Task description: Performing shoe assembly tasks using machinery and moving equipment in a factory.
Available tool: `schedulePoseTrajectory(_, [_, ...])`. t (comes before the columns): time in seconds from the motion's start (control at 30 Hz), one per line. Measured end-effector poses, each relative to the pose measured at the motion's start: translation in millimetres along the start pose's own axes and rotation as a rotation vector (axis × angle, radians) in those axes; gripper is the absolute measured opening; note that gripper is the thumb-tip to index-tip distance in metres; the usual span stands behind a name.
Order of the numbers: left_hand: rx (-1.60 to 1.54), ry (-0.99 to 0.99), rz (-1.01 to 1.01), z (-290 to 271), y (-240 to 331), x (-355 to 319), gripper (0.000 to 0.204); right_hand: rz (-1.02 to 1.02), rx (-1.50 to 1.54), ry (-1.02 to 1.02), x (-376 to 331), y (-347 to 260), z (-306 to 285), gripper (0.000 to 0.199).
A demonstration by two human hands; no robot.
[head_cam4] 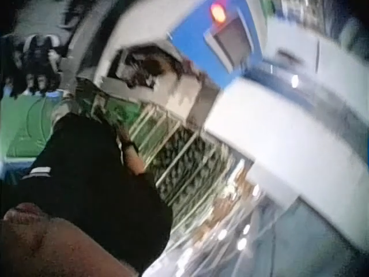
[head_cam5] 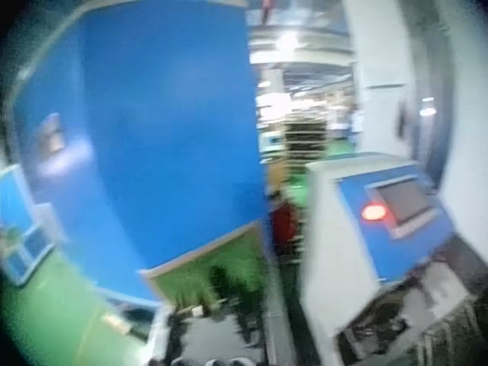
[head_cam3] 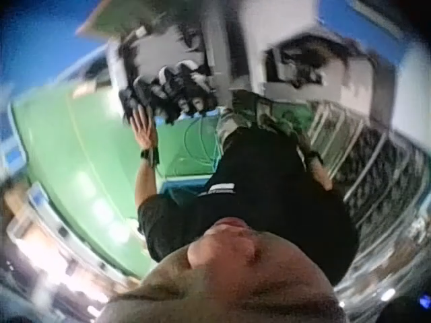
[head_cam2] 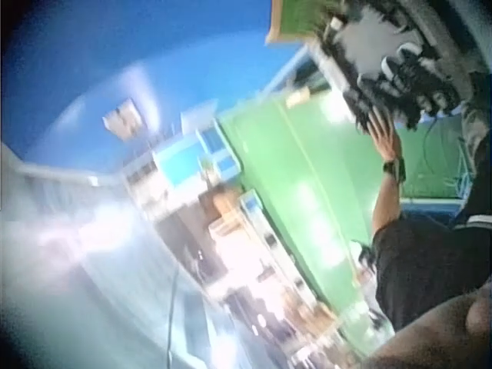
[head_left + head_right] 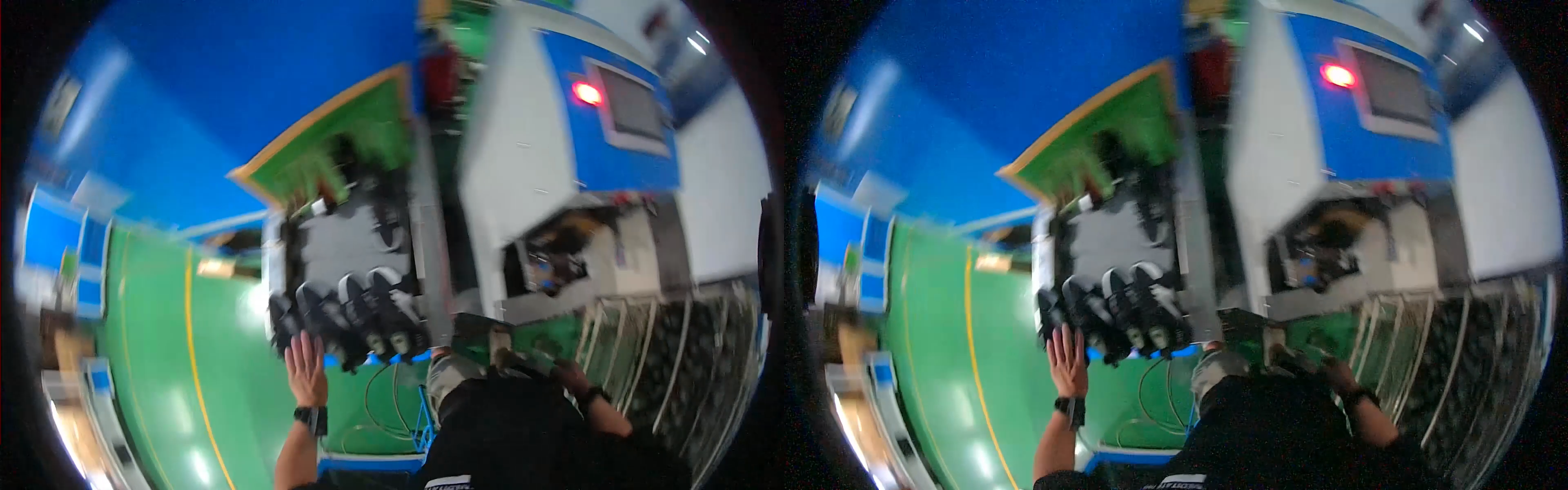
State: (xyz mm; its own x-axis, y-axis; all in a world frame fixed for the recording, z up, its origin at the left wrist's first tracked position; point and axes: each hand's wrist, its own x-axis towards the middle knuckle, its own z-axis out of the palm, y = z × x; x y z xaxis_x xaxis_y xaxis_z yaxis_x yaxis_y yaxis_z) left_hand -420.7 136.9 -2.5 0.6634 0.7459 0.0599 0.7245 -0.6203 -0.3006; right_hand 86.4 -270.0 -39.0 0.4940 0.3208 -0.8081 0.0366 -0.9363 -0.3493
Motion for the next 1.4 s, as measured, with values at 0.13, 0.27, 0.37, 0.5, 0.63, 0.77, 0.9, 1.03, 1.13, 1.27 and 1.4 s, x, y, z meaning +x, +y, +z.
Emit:
schedulePoseTrajectory(0.13, [-0.125, 0.028, 0.545, 43, -4, 66, 0.036, -0.013, -0.245, -0.004, 14, 36, 10, 0.052])
schedulePoseTrajectory(0.27, [-0.281, -0.028, 0.884, 63, -31, 97, 0.030, -0.556, 0.154, -0.009, 46, 47, 28, 0.037])
schedulePoseTrajectory(0.37, [-0.278, 0.006, 0.789, 100, -70, 61, 0.043, -0.598, -0.035, 0.013, 32, -18, 12, 0.029])
schedulePoseTrajectory(0.5, [-0.604, -0.058, 0.627, 4, -71, 70, 0.042, -0.854, -0.028, 0.275, 60, 14, 36, 0.032])
schedulePoseTrajectory(0.63, [-0.864, -0.080, 0.205, -105, -51, 51, 0.045, -0.603, -0.170, -0.105, 10, -59, -1, 0.061])
schedulePoseTrajectory(0.77, [-0.498, 0.292, 0.112, -262, 48, 65, 0.056, -0.894, 0.331, -0.354, -50, -129, -39, 0.103])
schedulePoseTrajectory(0.9, [-1.563, -0.034, -0.395, -263, 140, 68, 0.067, -1.649, 0.203, -0.222, -106, -206, -88, 0.122])
schedulePoseTrajectory(1.03, [-1.903, -0.306, -0.098, -290, 278, 92, 0.075, -1.454, 0.521, -0.592, -128, -223, -144, 0.117])
schedulePoseTrajectory(1.13, [-2.076, -0.585, -0.084, -278, 321, 93, 0.083, -1.115, 0.711, -0.696, -94, -174, -155, 0.098])
schedulePoseTrajectory(1.27, [-1.671, -0.760, 0.156, -245, 355, 91, 0.051, 0.198, 1.173, -1.195, 2, -50, -122, 0.077])
schedulePoseTrajectory(1.4, [-1.767, -0.748, 0.032, -231, 399, 95, 0.022, -1.015, 0.568, 0.169, -46, -22, -100, 0.062])
